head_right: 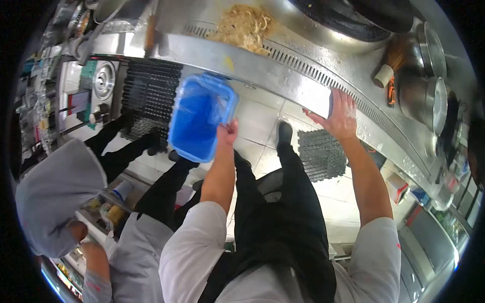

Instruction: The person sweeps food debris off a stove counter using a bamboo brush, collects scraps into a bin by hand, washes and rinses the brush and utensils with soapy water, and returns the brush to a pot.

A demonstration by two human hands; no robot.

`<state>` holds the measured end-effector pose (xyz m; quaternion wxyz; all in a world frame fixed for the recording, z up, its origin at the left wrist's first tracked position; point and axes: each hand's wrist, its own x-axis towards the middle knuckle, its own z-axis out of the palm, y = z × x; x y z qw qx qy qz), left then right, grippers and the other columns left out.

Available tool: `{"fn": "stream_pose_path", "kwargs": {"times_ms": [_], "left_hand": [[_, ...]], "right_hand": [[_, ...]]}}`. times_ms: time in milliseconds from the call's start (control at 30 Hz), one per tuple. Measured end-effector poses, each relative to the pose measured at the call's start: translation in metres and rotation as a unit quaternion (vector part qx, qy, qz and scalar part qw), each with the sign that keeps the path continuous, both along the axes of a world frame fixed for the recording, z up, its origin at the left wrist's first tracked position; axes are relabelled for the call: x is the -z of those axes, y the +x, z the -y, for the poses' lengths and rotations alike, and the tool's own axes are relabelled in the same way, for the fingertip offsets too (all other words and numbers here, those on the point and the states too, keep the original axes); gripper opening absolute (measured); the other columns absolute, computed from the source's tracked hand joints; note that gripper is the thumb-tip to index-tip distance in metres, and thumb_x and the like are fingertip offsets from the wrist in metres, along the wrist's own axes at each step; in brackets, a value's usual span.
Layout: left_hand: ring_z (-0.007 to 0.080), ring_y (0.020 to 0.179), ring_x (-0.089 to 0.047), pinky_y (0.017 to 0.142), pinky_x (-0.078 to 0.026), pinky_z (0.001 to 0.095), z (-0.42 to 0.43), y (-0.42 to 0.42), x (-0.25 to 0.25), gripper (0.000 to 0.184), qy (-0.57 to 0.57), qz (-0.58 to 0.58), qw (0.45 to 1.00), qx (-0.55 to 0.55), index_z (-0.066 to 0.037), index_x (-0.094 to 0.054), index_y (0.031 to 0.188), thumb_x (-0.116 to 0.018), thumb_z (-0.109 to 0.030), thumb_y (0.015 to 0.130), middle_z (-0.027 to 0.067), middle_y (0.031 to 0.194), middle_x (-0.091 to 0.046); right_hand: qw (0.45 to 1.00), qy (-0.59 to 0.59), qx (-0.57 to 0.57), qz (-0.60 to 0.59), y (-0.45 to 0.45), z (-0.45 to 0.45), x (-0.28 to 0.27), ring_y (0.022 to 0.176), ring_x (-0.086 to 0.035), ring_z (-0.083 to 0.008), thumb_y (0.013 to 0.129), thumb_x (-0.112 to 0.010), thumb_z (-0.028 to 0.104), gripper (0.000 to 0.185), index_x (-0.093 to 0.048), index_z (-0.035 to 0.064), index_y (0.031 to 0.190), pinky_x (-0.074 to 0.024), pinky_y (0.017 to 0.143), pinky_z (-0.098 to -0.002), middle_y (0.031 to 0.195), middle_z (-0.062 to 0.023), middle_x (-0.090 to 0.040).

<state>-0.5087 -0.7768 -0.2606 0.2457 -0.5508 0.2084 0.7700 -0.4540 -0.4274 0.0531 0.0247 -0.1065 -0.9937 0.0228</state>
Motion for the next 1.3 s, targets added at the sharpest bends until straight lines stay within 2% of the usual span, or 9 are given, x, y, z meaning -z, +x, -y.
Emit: {"fn": "stream_pose_path", "kwargs": {"times_ms": [133,333,467,567,633,867,1167,1267,1300], "left_hand": [[0.0189,0.083,-0.059,0.070,-0.048,0.0281,-0.027,0.002,-0.179,0.027,-0.287,-0.191,0.922,0.176,-0.003,-0.055,0.106,-0.048,-0.027,0.096,0.0092,0.092,-0.062],[0.0153,0.087,-0.058,0.080,-0.044,0.0273,-0.075,-0.154,-0.386,0.030,-0.473,-0.592,0.543,0.362,0.001,-0.065,0.095,-0.044,-0.020,0.095,0.0059,0.095,-0.064],[0.0175,0.103,-0.057,0.090,-0.041,0.0288,-0.136,-0.262,-0.370,0.027,-0.345,-0.593,0.590,0.426,0.001,-0.065,0.103,-0.047,-0.015,0.092,0.0095,0.105,-0.065],[0.0184,0.104,-0.057,0.091,-0.041,0.0296,-0.166,-0.316,-0.316,0.028,-0.350,-0.611,0.536,0.466,-0.001,-0.065,0.106,-0.048,-0.019,0.091,0.0098,0.109,-0.064],[0.0183,0.100,-0.058,0.089,-0.043,0.0303,-0.181,-0.334,-0.294,0.032,-0.440,-0.650,0.356,0.507,-0.001,-0.066,0.105,-0.049,-0.025,0.093,0.0084,0.108,-0.065],[0.0162,0.092,-0.061,0.085,-0.045,0.0269,-0.175,-0.333,-0.300,0.031,-0.173,-0.502,0.536,0.656,-0.002,-0.069,0.101,-0.052,-0.027,0.091,0.0070,0.101,-0.068],[0.0144,0.103,-0.056,0.091,-0.041,0.0296,-0.157,-0.333,-0.277,0.036,-0.115,-0.327,0.437,0.830,-0.005,-0.066,0.111,-0.060,-0.032,0.087,0.0065,0.108,-0.065],[0.0143,0.096,-0.058,0.086,-0.044,0.0290,-0.169,-0.326,-0.265,0.032,-0.124,-0.232,0.448,0.855,-0.005,-0.065,0.107,-0.062,-0.029,0.086,0.0058,0.107,-0.065],[0.0148,0.092,-0.060,0.083,-0.047,0.0290,-0.173,-0.321,-0.272,0.029,-0.053,-0.185,0.550,0.813,-0.005,-0.065,0.104,-0.062,-0.027,0.086,0.0061,0.105,-0.066]], "right_hand": [[0.995,-0.096,0.004,0.021,-0.001,-0.007,-0.016,0.111,-0.045,-0.0369,0.072,-0.067,0.056,0.083,-0.042,-0.0011,0.127,-0.0318,0.098,-0.0485,0.117,-0.0200,-0.049],[0.896,-0.414,-0.029,-0.158,-0.111,0.026,-0.025,0.118,-0.044,-0.0343,0.090,-0.052,0.019,0.035,-0.052,0.0065,0.123,-0.0338,0.102,-0.0402,0.125,-0.0148,-0.048],[0.845,-0.497,-0.043,-0.193,-0.223,0.053,0.001,0.121,-0.043,-0.0349,0.097,-0.038,0.028,0.039,-0.049,0.0046,0.126,-0.0328,0.104,-0.0396,0.129,-0.0174,-0.049],[0.878,-0.446,0.054,-0.165,-0.265,0.063,0.034,0.123,-0.042,-0.0352,0.098,-0.033,0.031,0.045,-0.046,0.0004,0.128,-0.0318,0.105,-0.0417,0.131,-0.0202,-0.047],[0.895,-0.408,0.061,-0.169,-0.278,0.060,0.043,0.123,-0.042,-0.0353,0.098,-0.033,0.031,0.045,-0.046,0.0000,0.128,-0.0319,0.105,-0.0419,0.131,-0.0206,-0.047],[0.901,-0.409,0.091,-0.111,-0.266,0.048,0.045,0.113,-0.050,-0.0346,0.099,-0.032,0.032,0.045,-0.059,-0.0004,0.114,-0.0354,0.099,-0.0397,0.115,-0.0196,-0.058],[0.749,-0.581,0.298,0.113,-0.227,0.064,0.056,0.112,-0.053,-0.0383,0.095,-0.035,0.037,0.048,-0.061,0.0014,0.113,-0.0401,0.094,-0.0382,0.116,-0.0237,-0.059],[0.773,-0.520,0.314,0.184,-0.237,0.071,0.040,0.115,-0.052,-0.0384,0.092,-0.037,0.031,0.046,-0.060,-0.0035,0.112,-0.0407,0.094,-0.0381,0.118,-0.0250,-0.057],[0.773,-0.519,0.317,0.182,-0.239,0.073,0.053,0.115,-0.052,-0.0384,0.092,-0.037,0.031,0.046,-0.060,-0.0035,0.112,-0.0407,0.094,-0.0381,0.118,-0.0250,-0.057]]}}
